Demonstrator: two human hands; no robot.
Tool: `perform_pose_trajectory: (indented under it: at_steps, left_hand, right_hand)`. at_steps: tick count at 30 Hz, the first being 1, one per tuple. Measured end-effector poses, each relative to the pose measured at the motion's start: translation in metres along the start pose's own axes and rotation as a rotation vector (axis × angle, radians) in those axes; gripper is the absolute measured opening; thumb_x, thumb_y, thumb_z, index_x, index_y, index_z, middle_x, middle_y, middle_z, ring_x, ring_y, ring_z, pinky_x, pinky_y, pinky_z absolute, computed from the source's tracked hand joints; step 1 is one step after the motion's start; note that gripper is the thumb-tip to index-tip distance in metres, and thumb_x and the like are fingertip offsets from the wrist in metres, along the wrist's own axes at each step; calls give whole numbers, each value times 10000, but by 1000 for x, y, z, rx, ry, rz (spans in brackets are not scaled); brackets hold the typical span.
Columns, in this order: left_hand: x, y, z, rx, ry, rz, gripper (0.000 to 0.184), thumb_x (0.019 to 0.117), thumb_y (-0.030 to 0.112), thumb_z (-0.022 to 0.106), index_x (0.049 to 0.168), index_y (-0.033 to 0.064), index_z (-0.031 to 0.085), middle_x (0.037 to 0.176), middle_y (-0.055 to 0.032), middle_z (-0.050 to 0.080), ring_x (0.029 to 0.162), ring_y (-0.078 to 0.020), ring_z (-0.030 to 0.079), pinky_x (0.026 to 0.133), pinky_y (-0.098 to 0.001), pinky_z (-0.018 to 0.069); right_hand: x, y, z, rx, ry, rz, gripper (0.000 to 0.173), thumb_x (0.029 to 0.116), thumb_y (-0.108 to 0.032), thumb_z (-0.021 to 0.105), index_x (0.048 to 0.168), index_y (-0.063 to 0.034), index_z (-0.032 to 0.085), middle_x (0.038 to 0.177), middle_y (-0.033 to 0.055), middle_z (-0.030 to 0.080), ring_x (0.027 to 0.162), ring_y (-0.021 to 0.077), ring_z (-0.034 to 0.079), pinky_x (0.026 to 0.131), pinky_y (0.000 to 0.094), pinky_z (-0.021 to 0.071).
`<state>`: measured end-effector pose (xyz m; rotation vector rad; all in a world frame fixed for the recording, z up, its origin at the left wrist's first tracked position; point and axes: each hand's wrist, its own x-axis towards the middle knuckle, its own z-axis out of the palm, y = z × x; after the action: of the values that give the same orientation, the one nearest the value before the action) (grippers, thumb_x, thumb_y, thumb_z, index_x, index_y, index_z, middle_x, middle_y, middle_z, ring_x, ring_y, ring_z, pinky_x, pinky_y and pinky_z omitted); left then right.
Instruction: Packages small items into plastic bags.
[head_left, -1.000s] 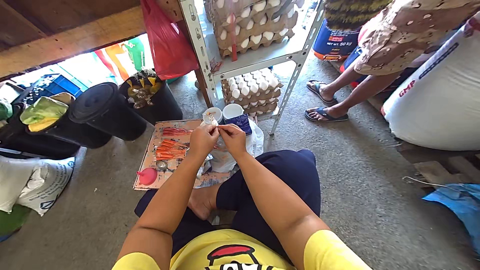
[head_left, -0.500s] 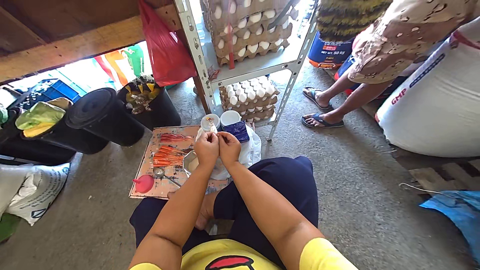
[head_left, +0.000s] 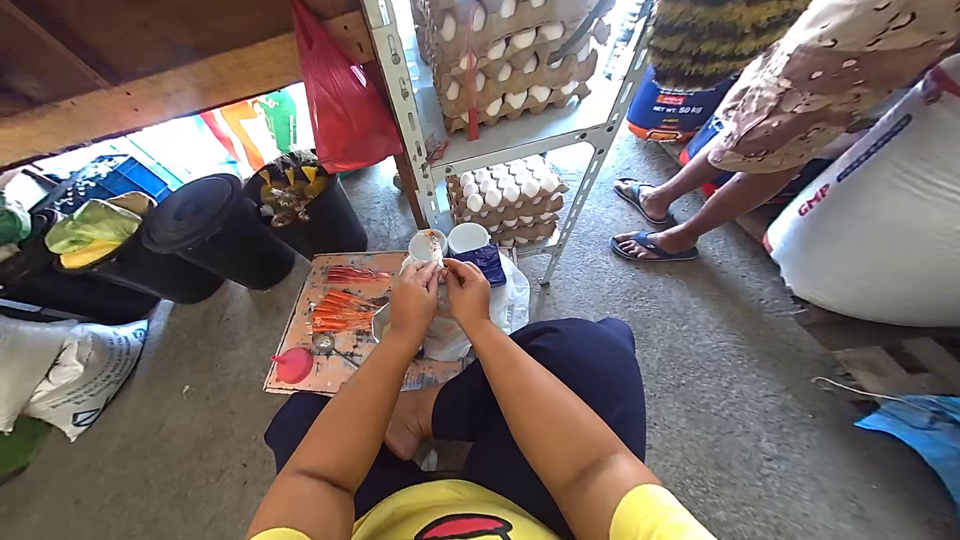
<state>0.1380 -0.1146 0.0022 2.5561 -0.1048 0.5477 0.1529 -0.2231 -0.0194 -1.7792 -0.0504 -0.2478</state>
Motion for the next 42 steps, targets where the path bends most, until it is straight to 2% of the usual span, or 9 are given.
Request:
perform_pose_trajectory:
  at_steps: [3,9,12,14,16,21,29,36,42]
  left_hand:
    - [4,-1,-3,60,-23,36,194,1010,131,638,1110,45,781,1228,-159,712,1094,-326,704,924,-508,568]
    - [7,-5,-1,97,41,184,153,973,93,663,1034,7,774,1089,-153,753,1048,-318,727,917,-508,576]
    - [5,-1,3,-53,67,101,92,939,68,692,946,-6,747,986,-146,746,930,-270,730,848,-449,593]
    - [3,4,6,-190,70,-14,77,937,57,689,934,-5,735,978,-130,738,879,-211,721,825,-392,600]
    - [3,8,10,-296,52,-141,88,949,64,675,945,-6,728,1005,-120,737,886,-185,709,836,-385,583]
    - [1,20,16,-399,34,-347,117,980,113,661,960,2,693,933,-95,729,831,-171,691,804,-401,565]
    - [0,26,26,-498,115,-387,115,989,115,649,942,17,686,995,-73,748,875,-132,697,836,-366,559]
    - [-4,31,28,-555,179,-455,102,985,117,653,942,27,675,939,-61,737,832,-114,686,802,-337,557]
    - [-5,36,27,-576,197,-488,106,997,131,651,963,37,687,966,-49,755,863,-110,702,828,-339,560]
  right_hand:
    - [-1,2,1,-33,25,-66,199,985,-30,653,1156,-3,752,1086,197,701,947,279,699,866,418,585]
    - [-2,6,5,-80,93,-194,129,953,-15,672,1034,2,770,956,164,686,863,251,682,800,389,589]
    - [-2,8,8,-56,131,-212,92,930,9,670,974,14,751,928,159,679,857,252,678,796,395,588]
    - [-2,7,9,-31,131,-185,82,932,16,661,958,25,738,929,161,673,874,263,669,813,414,577]
    - [-1,6,9,-1,109,-120,86,945,17,645,961,36,727,958,175,678,917,282,669,849,442,565]
    - [-2,4,7,52,88,25,94,966,1,633,985,50,711,983,191,676,947,289,660,886,448,546]
    - [-2,7,9,187,137,62,85,973,-5,633,989,34,707,983,160,676,920,227,656,871,392,549]
    - [-5,6,10,215,167,51,68,960,1,653,978,31,711,955,150,673,906,217,651,865,380,544]
    - [-9,2,9,217,201,55,75,972,-5,641,975,25,709,977,150,673,932,224,649,887,389,538]
